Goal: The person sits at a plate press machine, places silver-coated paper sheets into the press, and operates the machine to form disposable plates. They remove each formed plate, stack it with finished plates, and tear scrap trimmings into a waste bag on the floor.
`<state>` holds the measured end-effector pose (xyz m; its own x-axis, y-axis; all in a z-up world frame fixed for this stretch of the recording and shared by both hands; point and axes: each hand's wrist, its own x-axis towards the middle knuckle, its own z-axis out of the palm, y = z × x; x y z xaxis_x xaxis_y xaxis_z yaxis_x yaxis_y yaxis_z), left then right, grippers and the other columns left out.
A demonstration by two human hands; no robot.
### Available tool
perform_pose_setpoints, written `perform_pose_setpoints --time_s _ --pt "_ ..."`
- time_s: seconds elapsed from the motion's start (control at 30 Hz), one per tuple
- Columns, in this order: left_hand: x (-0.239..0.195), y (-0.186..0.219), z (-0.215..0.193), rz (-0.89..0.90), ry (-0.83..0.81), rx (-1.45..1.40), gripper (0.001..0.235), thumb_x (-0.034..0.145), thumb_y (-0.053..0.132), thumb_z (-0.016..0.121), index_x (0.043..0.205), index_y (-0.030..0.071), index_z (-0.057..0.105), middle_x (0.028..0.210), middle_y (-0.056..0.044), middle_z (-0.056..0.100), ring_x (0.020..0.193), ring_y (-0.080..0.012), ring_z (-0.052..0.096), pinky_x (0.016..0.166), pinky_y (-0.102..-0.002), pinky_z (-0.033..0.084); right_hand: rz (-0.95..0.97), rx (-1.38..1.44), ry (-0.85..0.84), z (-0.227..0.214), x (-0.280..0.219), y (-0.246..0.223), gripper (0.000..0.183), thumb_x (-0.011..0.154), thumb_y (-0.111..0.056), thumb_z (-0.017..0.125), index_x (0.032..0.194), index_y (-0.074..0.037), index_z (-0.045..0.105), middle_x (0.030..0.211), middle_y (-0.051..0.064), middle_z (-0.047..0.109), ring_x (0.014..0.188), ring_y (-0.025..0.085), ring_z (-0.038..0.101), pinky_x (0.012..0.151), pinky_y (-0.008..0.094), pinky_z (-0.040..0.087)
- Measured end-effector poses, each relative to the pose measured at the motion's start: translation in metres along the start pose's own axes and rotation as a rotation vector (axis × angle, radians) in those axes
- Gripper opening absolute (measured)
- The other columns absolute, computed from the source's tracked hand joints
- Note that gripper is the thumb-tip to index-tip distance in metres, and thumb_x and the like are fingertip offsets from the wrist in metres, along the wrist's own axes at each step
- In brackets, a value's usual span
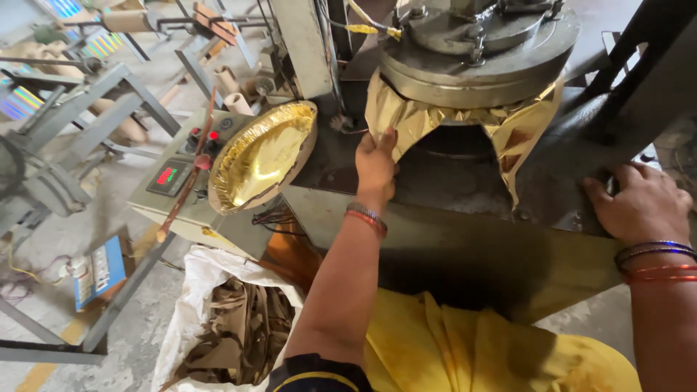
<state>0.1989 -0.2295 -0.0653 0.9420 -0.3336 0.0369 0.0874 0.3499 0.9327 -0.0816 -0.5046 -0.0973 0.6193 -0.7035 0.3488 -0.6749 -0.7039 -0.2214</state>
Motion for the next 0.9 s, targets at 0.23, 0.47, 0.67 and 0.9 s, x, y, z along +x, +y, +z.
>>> perform_pose_setpoints --time_s 0.23,0.47,0.67,0.9 --pt "-0.059 -0.044 0.057 -0.023 -0.311 -0.410 0.016 0.099 0.009 0.065 0.115 0.005 0.069 0.099 -0.001 0.072 0.083 -0.0068 0.067 0.072 -0.023 0.055 -0.007 -0.044 0.021 0.010 0.000 0.008 0.055 0.100 -0.062 0.061 0.131 -0.019 0.073 0.142 0.012 0.064 0.138 0.033 0.051 0.108 0.054 0.035" --pt "-0.052 -0.079 0.113 -0.048 -0.219 -0.341 0.033 0.094 0.009 0.080 0.117 0.004 0.056 0.109 -0.010 0.067 0.095 -0.0196 0.067 0.078 -0.035 0.058 -0.020 -0.020 0.046 0.010 0.002 0.008 0.054 0.098 -0.061 0.061 0.130 -0.019 0.073 0.144 0.012 0.062 0.140 0.033 0.049 0.111 0.054 0.034" --pt "-0.057 -0.041 0.140 -0.442 -0.444 -0.391 0.033 0.092 0.022 0.070 0.120 0.008 0.061 0.112 -0.007 0.062 0.092 -0.0242 0.065 0.069 -0.045 0.059 0.006 -0.005 -0.001 0.001 0.002 0.003 0.054 0.098 -0.061 0.062 0.131 -0.020 0.073 0.142 0.014 0.061 0.140 0.035 0.046 0.111 0.055 0.032" --pt "-0.028 -0.107 0.147 -0.145 -0.248 -0.318 0.025 0.100 0.015 0.069 0.112 -0.006 0.062 0.093 -0.010 0.064 0.067 -0.0194 0.060 0.048 -0.034 0.047 -0.003 0.075 0.003 0.003 0.003 0.007 0.051 0.095 -0.059 0.067 0.129 -0.021 0.073 0.145 0.015 0.058 0.142 0.039 0.043 0.112 0.059 0.029"
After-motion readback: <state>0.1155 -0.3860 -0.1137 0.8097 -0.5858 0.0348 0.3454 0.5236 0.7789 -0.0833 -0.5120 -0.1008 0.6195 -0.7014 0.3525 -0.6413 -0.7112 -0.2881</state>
